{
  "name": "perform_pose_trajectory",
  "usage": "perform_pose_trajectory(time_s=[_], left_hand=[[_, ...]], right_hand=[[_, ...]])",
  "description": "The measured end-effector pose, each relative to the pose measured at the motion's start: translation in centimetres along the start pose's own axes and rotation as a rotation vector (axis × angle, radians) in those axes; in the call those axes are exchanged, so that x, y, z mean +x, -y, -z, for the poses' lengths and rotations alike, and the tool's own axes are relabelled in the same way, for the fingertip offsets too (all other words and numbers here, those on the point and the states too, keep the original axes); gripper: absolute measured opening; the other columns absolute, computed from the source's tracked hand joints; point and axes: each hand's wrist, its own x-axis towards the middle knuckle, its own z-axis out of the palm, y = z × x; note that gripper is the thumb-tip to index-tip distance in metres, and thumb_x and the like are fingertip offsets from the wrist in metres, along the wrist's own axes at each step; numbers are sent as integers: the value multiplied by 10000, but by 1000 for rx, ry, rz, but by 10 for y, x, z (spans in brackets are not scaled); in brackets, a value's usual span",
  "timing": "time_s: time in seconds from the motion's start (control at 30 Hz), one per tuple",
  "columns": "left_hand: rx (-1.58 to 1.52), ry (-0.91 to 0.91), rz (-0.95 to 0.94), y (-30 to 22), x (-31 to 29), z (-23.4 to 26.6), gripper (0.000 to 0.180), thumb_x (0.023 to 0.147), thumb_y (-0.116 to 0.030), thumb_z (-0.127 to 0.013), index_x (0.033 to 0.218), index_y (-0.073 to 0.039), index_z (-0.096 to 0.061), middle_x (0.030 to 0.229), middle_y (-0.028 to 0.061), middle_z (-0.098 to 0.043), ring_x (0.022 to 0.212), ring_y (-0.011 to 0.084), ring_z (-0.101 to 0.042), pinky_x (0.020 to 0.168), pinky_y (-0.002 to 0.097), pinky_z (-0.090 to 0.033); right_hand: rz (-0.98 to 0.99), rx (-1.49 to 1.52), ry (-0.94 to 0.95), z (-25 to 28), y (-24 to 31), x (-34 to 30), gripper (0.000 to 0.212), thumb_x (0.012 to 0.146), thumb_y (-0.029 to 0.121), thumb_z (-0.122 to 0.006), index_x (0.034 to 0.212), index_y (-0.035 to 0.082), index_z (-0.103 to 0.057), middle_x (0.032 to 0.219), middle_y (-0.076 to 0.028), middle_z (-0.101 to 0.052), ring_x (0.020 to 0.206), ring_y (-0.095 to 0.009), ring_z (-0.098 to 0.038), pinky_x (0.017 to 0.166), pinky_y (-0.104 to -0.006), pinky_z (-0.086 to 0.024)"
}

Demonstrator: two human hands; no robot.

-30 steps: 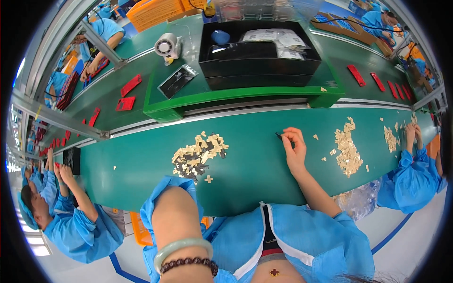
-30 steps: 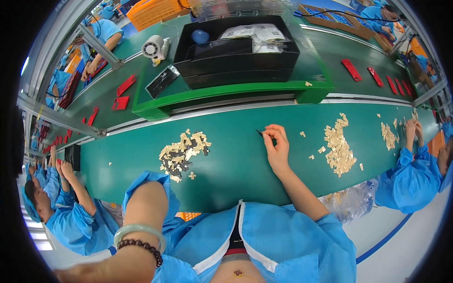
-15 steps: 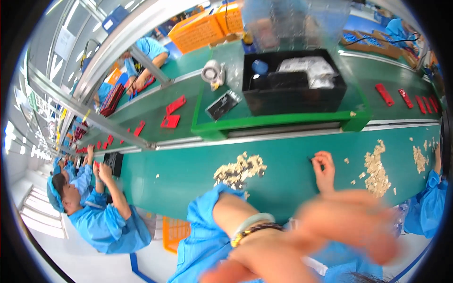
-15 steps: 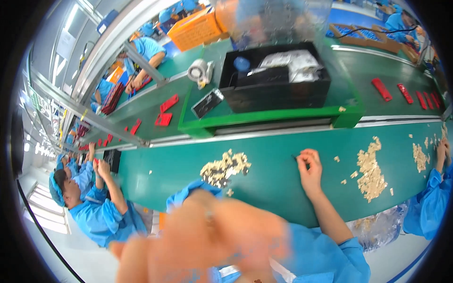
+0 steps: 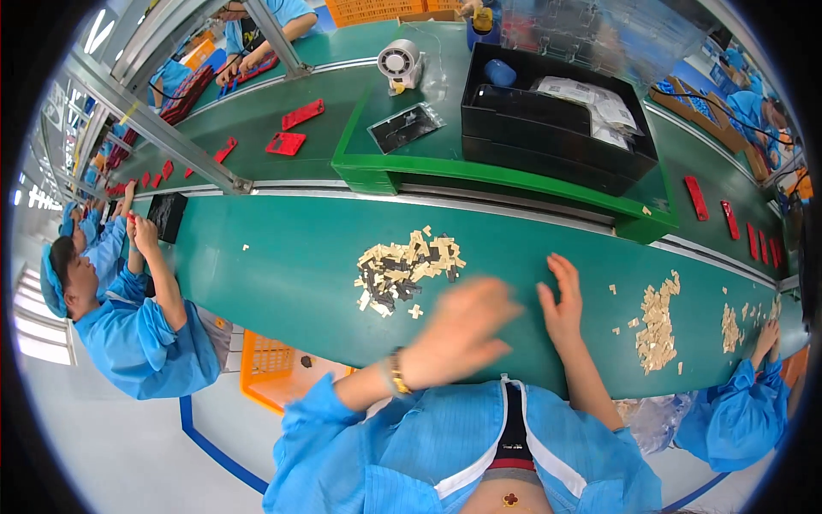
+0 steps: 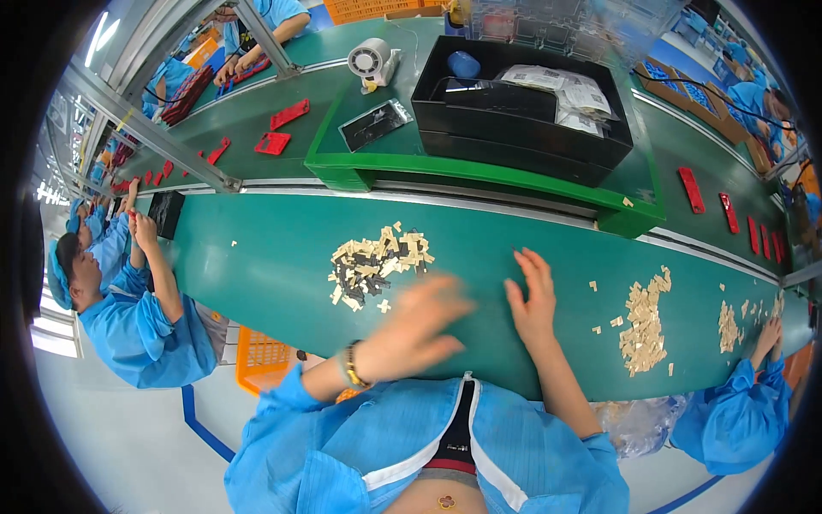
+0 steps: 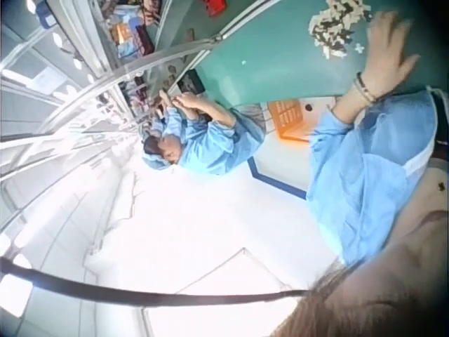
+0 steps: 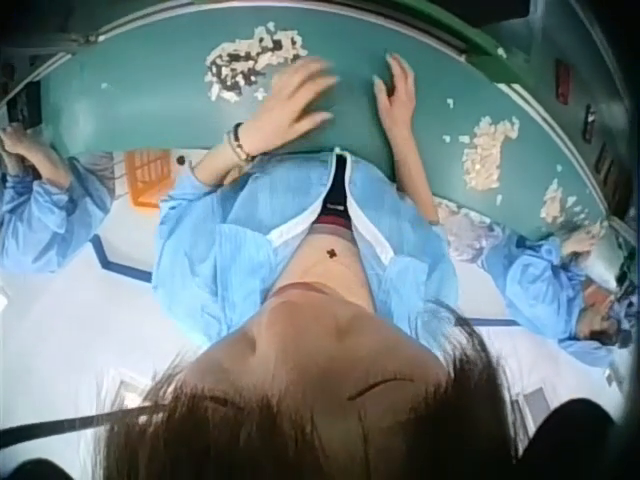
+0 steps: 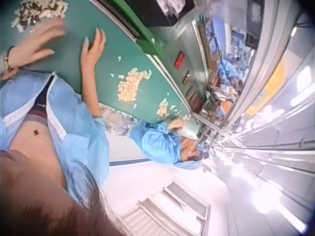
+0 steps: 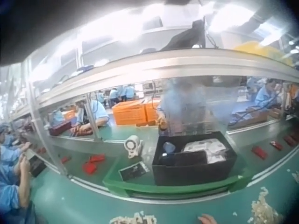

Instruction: The person assembles small electronic components by hand, inserting gold components and black components into red housings on an assembly line.

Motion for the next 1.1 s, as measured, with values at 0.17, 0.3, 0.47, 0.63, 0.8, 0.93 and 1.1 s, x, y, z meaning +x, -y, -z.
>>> perform_pose_trajectory(time_s=[0.17,0.3,0.47,0.63,0.8,0.93,1.1], left_hand=[[540,-57,670,75,-115,24,1072,609,-494,-833,1446,-63,-321,1515,280,-162,1406,473,-123,1093,598,-156],[801,46,671,92,-132,12,1066,721,-720,-595,1459,-16,-284,1518,291,-171,1411,458,-142,1087,616,-142],[837,10,642,121,-98,17,927,817,-617,-549,1470,-18,-275,1524,256,-205,1419,403,-177,1102,594,-146],[588,-216,482,105,-84,28,905,852,-560,-553,1475,6,-220,1542,262,-133,1428,440,-101,1127,563,-84],[488,54,302,54,-27,-10,852,864,-448,-593,1476,7,-213,1547,258,-114,1425,456,-90,1132,575,-88],[376,312,120,34,4,-68,826,828,-393,-650,1452,3,-280,1532,268,-157,1406,468,-147,1122,583,-136],[356,397,-14,28,4,-124,811,799,-483,-643,1410,-17,-382,1500,257,-256,1374,456,-237,1094,615,-171]], right_hand=[[152,-337,362,-42,15,21,755,862,371,-612,1470,91,-264,1448,-230,-358,1382,-407,-271,1138,-494,-186],[320,-453,506,-118,52,57,785,892,503,-527,1493,102,-220,1476,-273,-280,1394,-441,-218,1145,-519,-140],[407,-242,611,-182,91,70,804,905,485,-528,1512,102,-166,1500,-267,-245,1402,-435,-205,1142,-527,-135],[336,204,472,-134,53,57,760,916,331,-567,1503,57,-171,1526,-202,-241,1414,-352,-235,1144,-473,-181],[97,-20,218,44,-11,33,728,846,251,-647,1451,52,-293,1493,-189,-306,1389,-358,-286,1127,-469,-235],[-157,-237,-243,184,-88,17,943,808,74,-647,1522,97,-30,1427,-205,-428,1326,-355,-405,1095,-413,-306],[-355,-481,-462,298,-208,19,889,789,28,-641,1509,95,-123,1297,-235,-530,1190,-392,-521,979,-416,-437]])
